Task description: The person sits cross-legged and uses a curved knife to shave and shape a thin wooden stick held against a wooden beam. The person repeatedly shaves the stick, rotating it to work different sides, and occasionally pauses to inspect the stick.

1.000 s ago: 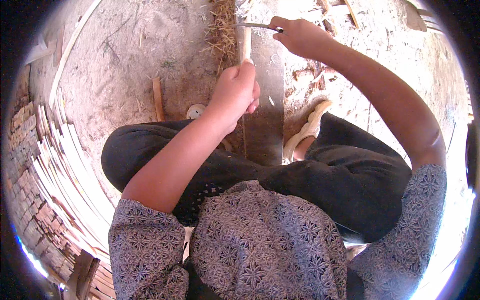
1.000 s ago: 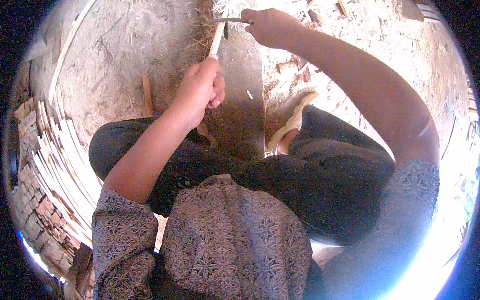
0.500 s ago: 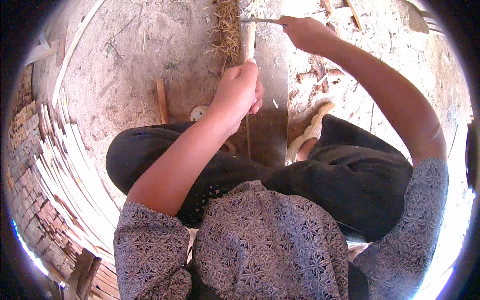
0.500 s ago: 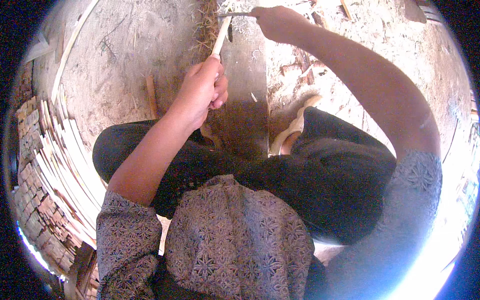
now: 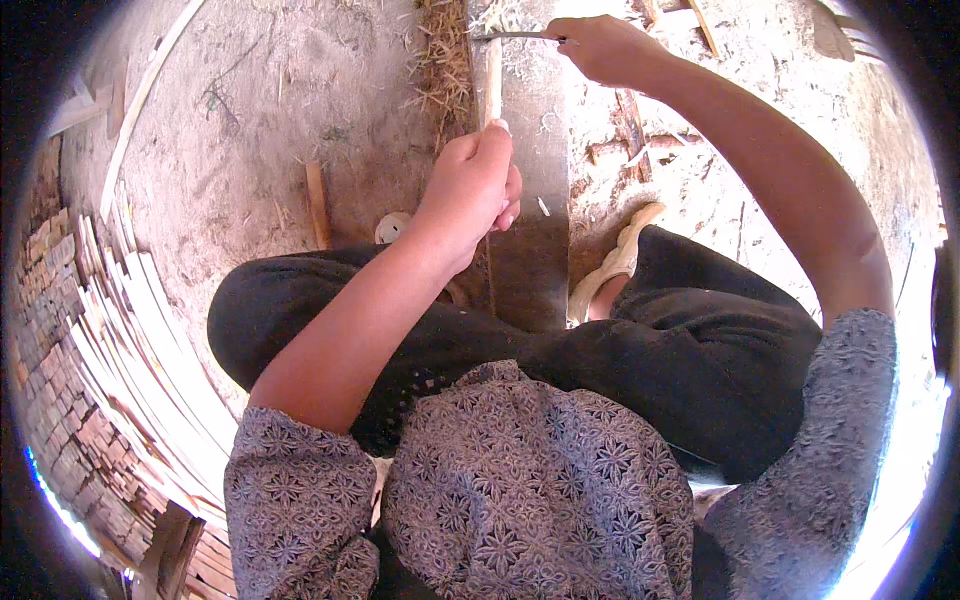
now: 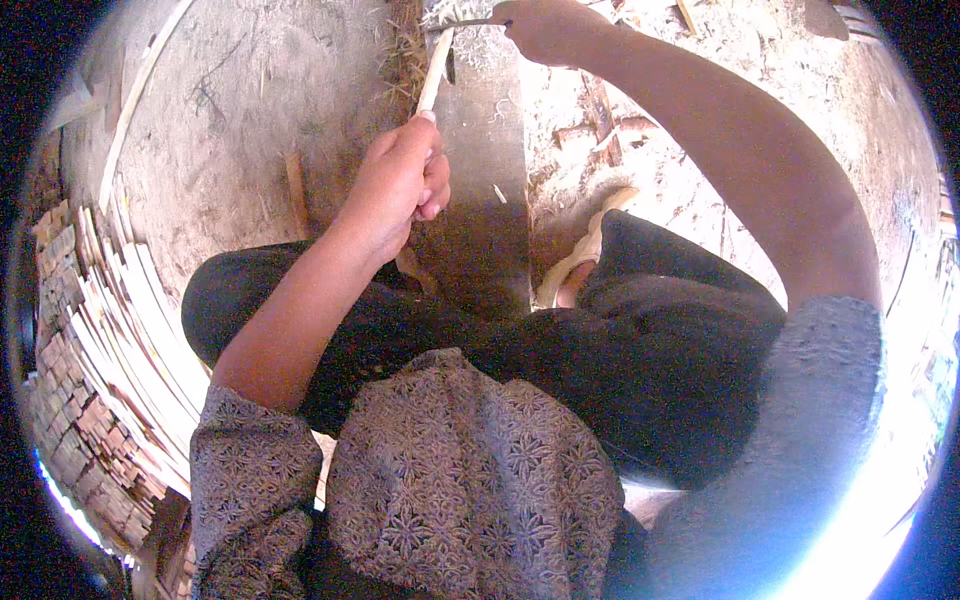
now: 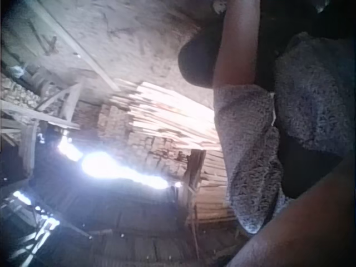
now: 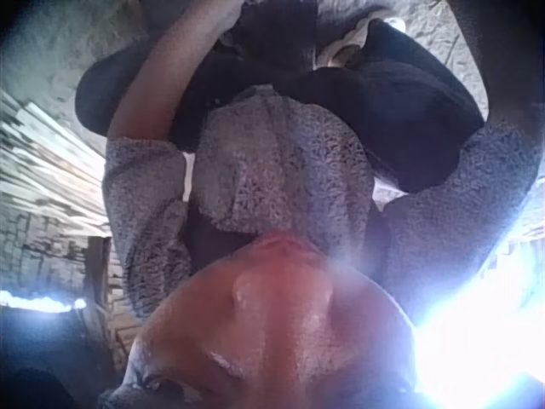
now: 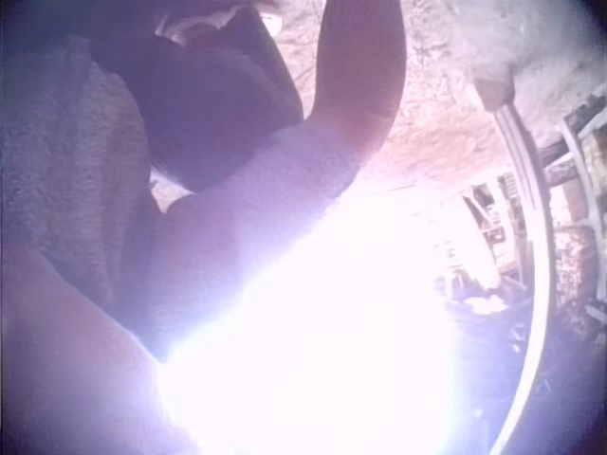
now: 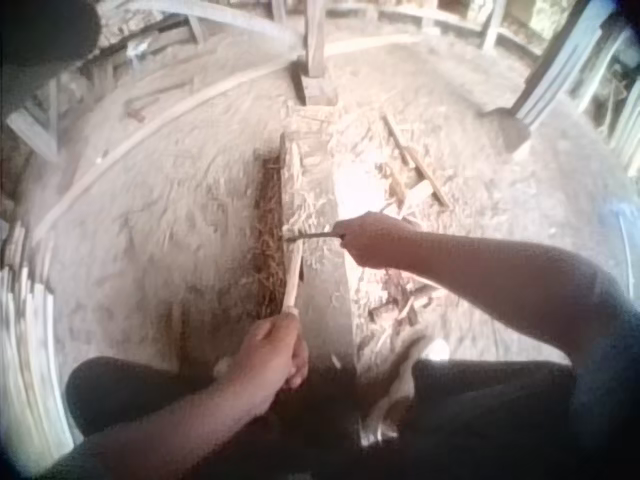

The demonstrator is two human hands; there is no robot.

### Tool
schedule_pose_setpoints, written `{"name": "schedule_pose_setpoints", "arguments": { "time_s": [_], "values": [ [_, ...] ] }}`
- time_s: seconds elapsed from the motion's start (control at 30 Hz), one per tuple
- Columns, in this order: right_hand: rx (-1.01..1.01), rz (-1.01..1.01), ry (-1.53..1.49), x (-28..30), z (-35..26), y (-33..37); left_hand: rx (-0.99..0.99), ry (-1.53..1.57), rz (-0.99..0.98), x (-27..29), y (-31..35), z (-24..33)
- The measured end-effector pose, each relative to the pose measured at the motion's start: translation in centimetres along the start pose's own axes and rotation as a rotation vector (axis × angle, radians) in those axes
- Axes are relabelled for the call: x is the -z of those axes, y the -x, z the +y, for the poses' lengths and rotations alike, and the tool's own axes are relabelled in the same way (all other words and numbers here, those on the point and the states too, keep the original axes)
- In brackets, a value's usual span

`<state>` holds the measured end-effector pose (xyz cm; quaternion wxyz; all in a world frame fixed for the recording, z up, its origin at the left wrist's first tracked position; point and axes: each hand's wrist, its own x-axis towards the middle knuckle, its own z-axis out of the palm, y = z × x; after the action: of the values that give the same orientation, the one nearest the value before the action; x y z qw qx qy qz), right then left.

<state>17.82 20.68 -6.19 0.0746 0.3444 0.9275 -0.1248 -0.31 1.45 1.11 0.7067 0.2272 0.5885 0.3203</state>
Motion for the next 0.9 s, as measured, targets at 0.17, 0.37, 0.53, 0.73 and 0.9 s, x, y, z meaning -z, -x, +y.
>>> {"name": "schedule_pose_setpoints", "arguments": {
  "time_s": [0.17, 0.37, 0.53, 0.73, 0.9],
  "values": [
    [-0.069, -0.03, -0.185, 1.5, -2.4, 4.9, -0.027, -0.044, 0.06, 0.2, 0.3, -0.5],
    [-0.132, -0.074, -0.291, 3.9, -5.4, 6.6, -0.053, -0.34, 0.158, 1.0, -0.1, -1.9],
    [-0.032, -0.007, -0.153, 0.9, -3.5, 3.7, -0.085, -0.339, 0.16, 0.8, -0.8, -2.0],
    [-0.09, 0.034, -0.204, 1.8, -4.7, 5.0, -0.082, -0.312, 0.152, 0.4, -0.2, -1.9],
    [-0.22, -0.089, -0.297, 2.5, -3.1, 7.2, -0.054, -0.315, 0.151, 1.0, -0.3, -1.9]
  ]
}}
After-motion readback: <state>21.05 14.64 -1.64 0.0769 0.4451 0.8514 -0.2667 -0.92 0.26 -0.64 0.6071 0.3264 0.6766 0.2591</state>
